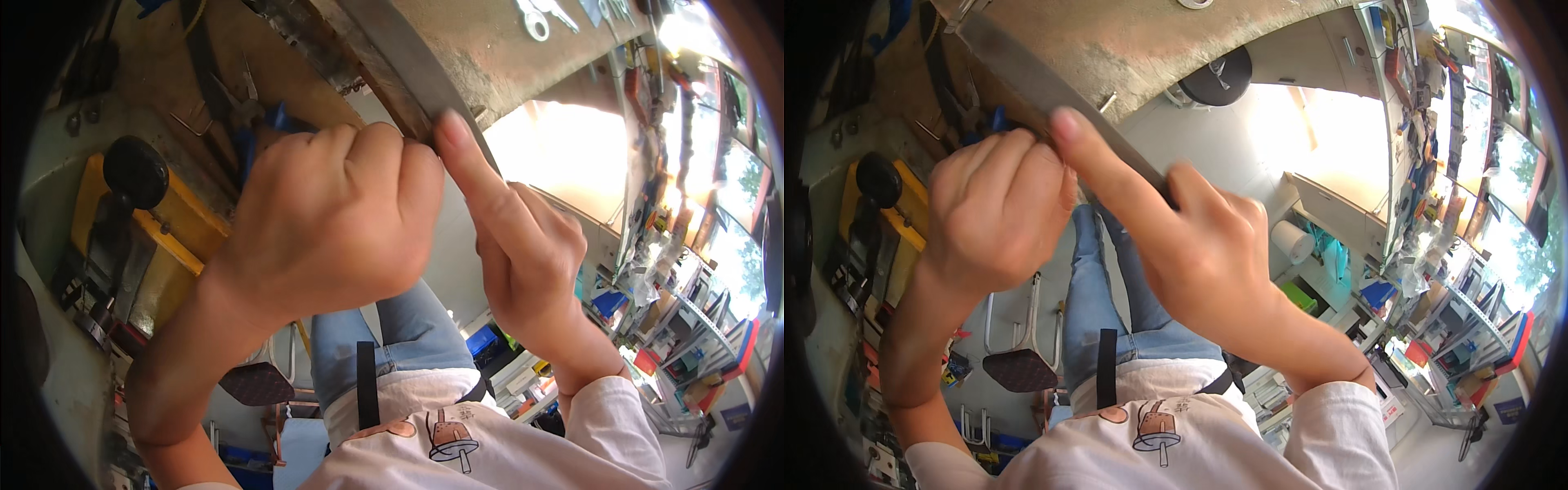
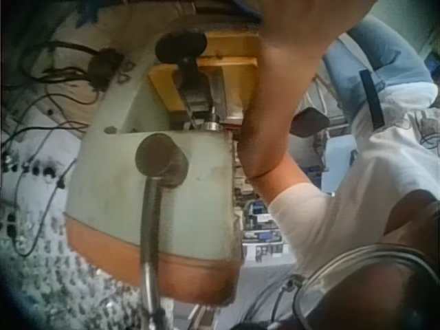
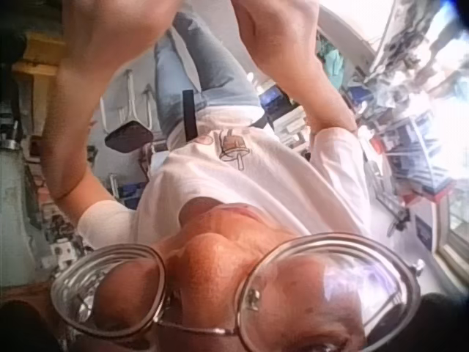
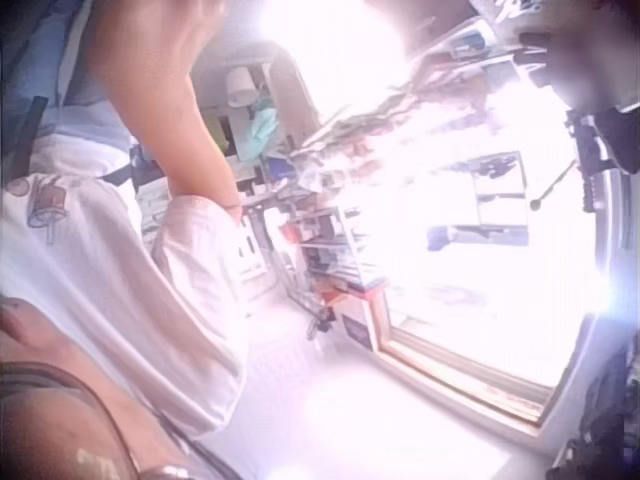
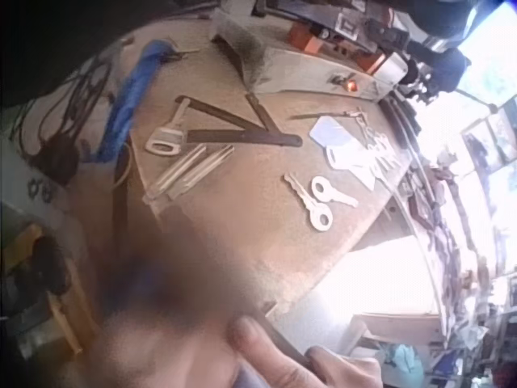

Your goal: The person files a metal key using a metal file, repeatedly checking its profile against a reference key and measuring it with a caliper. The person alternates between filing and inspection, handling both the key and the caliper.

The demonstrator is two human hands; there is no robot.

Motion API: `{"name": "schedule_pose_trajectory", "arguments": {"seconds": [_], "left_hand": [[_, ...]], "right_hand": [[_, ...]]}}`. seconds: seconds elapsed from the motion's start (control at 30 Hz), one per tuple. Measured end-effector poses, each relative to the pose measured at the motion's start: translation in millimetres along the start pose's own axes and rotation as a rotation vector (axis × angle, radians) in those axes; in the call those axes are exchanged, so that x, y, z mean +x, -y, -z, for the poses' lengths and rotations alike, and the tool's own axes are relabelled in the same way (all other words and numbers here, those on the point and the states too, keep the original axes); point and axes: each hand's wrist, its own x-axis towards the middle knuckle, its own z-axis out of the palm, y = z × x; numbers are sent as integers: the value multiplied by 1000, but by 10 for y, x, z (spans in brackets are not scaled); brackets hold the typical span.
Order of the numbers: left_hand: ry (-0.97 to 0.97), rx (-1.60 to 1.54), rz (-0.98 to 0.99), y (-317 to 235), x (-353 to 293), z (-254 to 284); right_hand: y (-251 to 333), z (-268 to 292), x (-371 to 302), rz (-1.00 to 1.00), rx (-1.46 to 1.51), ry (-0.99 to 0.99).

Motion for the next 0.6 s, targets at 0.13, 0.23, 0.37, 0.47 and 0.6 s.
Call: {"name": "schedule_pose_trajectory", "arguments": {"seconds": [0.13, 0.23, 0.37, 0.47, 0.6], "left_hand": [[54, -48, 1, -2, 4, 46], [-16, -5, 2, -10, 8, 24], [52, -24, 5, -2, -4, 63], [67, -19, 1, 3, -10, 59], [41, -35, -20, -4, 9, 61]], "right_hand": [[-85, -21, -192, -16, 65, -28], [-4, -2, 215, 72, 10, 7], [-33, -7, -1, 20, 42, -18], [-69, -5, -133, -17, 77, -8], [-7, -10, 145, 28, 27, 1]]}}
